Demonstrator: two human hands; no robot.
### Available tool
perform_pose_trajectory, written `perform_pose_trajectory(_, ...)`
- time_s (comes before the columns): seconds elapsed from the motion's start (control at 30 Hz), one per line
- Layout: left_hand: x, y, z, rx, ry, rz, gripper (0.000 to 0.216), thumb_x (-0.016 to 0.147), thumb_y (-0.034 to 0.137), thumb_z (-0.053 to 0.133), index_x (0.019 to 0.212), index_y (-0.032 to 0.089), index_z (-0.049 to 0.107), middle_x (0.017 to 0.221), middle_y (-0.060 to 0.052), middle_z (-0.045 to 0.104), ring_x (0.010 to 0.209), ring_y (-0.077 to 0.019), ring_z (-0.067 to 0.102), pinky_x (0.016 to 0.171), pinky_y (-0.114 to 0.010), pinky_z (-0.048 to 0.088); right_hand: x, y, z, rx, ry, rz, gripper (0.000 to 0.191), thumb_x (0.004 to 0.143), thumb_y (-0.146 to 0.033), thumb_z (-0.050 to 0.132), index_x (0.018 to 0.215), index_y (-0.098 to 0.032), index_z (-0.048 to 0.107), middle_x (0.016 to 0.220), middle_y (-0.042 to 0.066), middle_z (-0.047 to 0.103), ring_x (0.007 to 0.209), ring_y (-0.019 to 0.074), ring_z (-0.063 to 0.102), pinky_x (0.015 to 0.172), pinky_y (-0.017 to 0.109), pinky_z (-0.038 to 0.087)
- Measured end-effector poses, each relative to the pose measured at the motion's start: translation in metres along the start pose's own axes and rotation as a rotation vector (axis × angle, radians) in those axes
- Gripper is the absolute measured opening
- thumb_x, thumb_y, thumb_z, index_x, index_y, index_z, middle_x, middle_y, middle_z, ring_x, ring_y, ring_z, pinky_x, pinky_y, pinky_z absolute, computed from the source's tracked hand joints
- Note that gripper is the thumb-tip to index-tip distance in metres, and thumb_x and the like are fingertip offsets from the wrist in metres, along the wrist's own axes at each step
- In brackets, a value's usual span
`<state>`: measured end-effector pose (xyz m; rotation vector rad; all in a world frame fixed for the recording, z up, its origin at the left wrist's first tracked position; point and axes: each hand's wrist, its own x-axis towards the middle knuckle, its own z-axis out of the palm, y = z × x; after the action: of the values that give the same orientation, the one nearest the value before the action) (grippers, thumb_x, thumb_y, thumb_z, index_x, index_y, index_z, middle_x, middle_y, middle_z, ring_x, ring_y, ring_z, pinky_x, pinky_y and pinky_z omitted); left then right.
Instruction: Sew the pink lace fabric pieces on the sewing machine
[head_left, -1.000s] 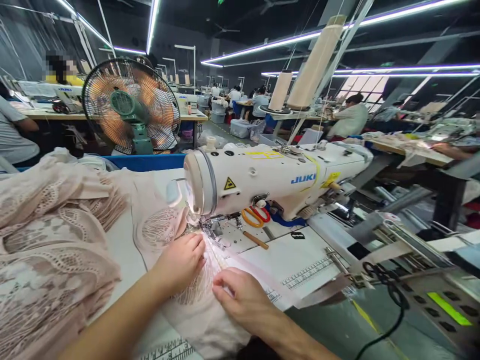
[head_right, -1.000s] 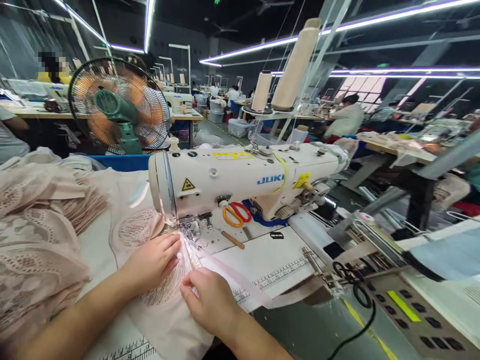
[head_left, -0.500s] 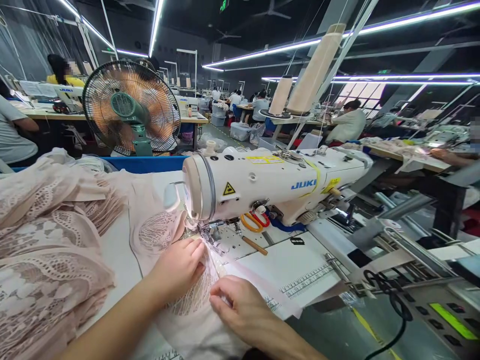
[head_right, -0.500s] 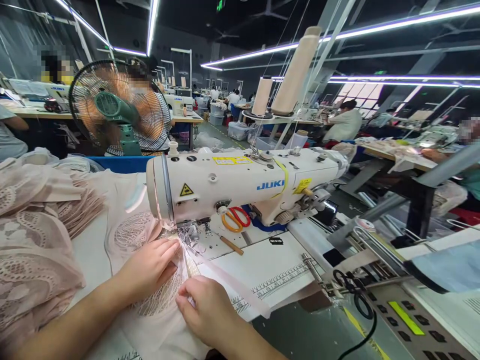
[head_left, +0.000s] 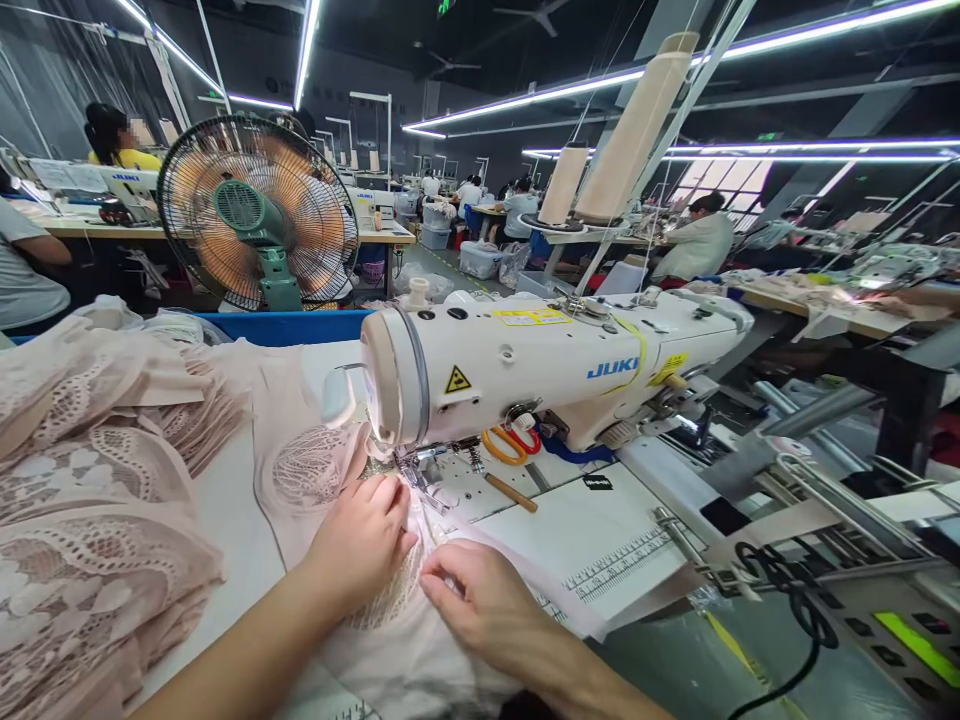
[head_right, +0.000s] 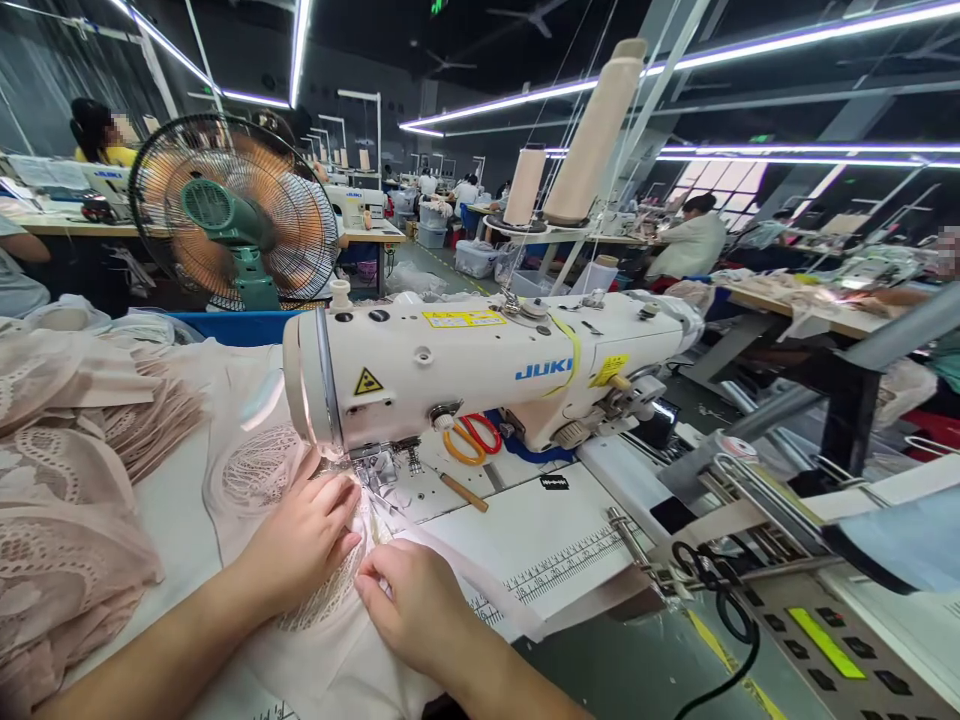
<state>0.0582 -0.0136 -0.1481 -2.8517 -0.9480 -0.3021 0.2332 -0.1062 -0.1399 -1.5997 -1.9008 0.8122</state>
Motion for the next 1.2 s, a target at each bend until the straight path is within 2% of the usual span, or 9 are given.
perform_pose_trajectory(0.23,0.002,-0.003,0.006,0.017,0.031,0.016,0.037,0.092,0.028,0.056,0.12,0.005,0.062,0.112,-0.018,0.066,0.101,-0.0327,0.062,0.085,-0.047,0.054,0.006,0.001,-0.001,-0.024,0.016,-0.002,0.017,0.088,-0.018,0.057,0.074,-0.02,0.064,0.076,0.002,0.068,0.076,0.0178,0.061,0.068,0.028,0.041)
perform_pose_trajectory(0.4,0.003,-0.005,0.006,0.009,0.053,0.013,0.033,0.092,0.028,0.058,0.117,0.007,0.064,0.11,-0.017,0.067,0.101,-0.0327,0.063,0.085,-0.048,0.055,0.011,0.001,-0.002,-0.058,0.013,-0.001,0.018,0.088,-0.017,0.057,0.072,-0.021,0.063,0.076,0.001,0.068,0.076,0.018,0.061,0.069,0.028,0.042)
perform_pose_trajectory(0.57,0.003,-0.008,0.01,0.006,0.125,0.023,0.033,0.092,0.027,0.055,0.117,0.007,0.064,0.114,-0.019,0.069,0.106,-0.0337,0.063,0.089,-0.049,0.056,0.011,-0.002,-0.005,-0.068,0.004,0.008,0.018,0.089,-0.017,0.056,0.073,-0.021,0.063,0.076,0.002,0.068,0.076,0.0184,0.061,0.069,0.029,0.043)
perform_pose_trajectory(0.87,0.004,-0.015,0.009,0.053,0.239,0.048,0.029,0.092,0.025,0.053,0.109,0.007,0.067,0.115,-0.02,0.069,0.108,-0.0348,0.064,0.091,-0.05,0.056,0.011,0.001,-0.009,-0.055,0.006,0.053,0.012,0.089,-0.02,0.056,0.09,-0.02,0.069,0.092,0.006,0.073,0.087,0.022,0.066,0.076,0.031,0.049)
perform_pose_trajectory(1.03,0.006,-0.014,0.0,0.014,0.256,0.154,0.026,0.094,0.015,0.045,0.094,0.016,0.071,0.096,-0.012,0.072,0.105,-0.0329,0.064,0.098,-0.061,0.048,0.011,0.008,-0.009,-0.081,-0.023,0.042,0.022,0.091,-0.021,0.054,0.103,-0.02,0.073,0.103,0.007,0.075,0.096,0.0232,0.067,0.086,0.032,0.05)
perform_pose_trajectory(1.2,0.004,-0.015,-0.003,-0.055,0.212,0.135,0.026,0.093,0.015,0.047,0.092,0.015,0.073,0.087,-0.01,0.068,0.1,-0.0316,0.064,0.087,-0.051,0.055,0.012,0.003,-0.012,-0.192,-0.072,0.055,0.029,0.095,-0.022,0.052,0.116,-0.02,0.072,0.109,0.009,0.074,0.101,0.025,0.067,0.086,0.032,0.048)
